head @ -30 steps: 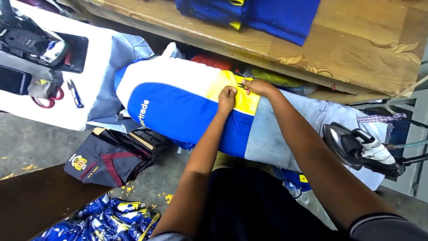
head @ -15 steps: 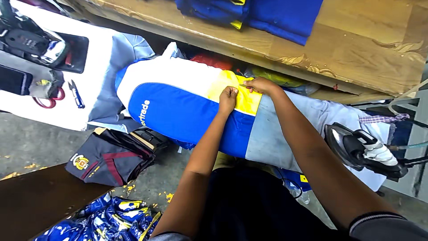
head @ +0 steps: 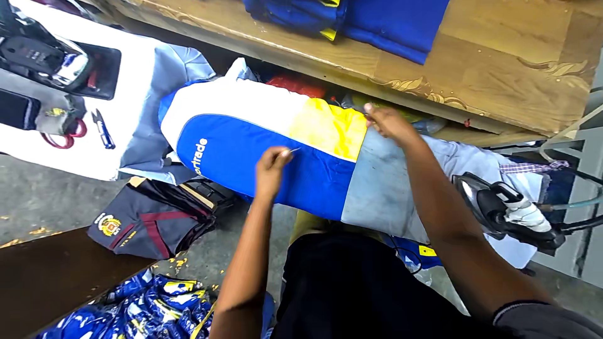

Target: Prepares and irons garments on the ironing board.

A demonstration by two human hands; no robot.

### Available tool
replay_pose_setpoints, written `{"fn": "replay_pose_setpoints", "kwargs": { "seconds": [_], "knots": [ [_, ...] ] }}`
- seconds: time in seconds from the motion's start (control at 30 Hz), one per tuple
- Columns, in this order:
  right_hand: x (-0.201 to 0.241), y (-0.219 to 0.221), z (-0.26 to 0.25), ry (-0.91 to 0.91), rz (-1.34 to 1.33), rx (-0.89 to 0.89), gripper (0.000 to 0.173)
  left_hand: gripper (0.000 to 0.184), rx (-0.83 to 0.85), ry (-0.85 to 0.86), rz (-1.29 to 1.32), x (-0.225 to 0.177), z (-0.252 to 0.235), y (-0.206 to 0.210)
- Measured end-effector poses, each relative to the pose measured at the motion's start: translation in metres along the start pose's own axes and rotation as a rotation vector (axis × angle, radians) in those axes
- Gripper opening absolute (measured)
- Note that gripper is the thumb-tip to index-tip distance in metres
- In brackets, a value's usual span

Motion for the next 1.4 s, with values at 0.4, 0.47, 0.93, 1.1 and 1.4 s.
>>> {"fn": "replay_pose_setpoints", "kwargs": {
  "seconds": [0.4,0.47,0.93,1.1,1.4],
  "knots": [
    [-0.081,-0.226,-0.012,0.164,0.209,-0.999,0.057,0.055,0.864,-1.317,-0.559,0.185,0.455,-0.031],
    [-0.093,-0.224,-0.021,0.227,0.298,-1.012,0.063,0.045,0.693,-1.278,-0.543,0.195,0.445,-0.017],
    [-0.046,0.092,-0.040,-0.409,0.600,-0.407,0.066,0.075,0.114,-0.889,-0.755,0.147,0.253,-0.022],
    [-0.062,0.066,-0.072,-0.348,0.672,-0.409,0.070,0.063,0.111,-0.544,-0.763,0.096,0.236,0.015],
    [-0.064,0.060,-0.064,-0.308,0.659,-0.442,0.069,0.034,0.403,0.348,-0.781,0.012,0.171,0.133]
  ]
}}
Point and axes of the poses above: each hand's wrist, its own z-axis away from the middle knuckle, its own y-axis out of the palm, x = y × z, the point moved 6 cm from there along -z, towards the middle knuckle, and after that the axes turned 14 degrees about y, right-handed, at the moved point
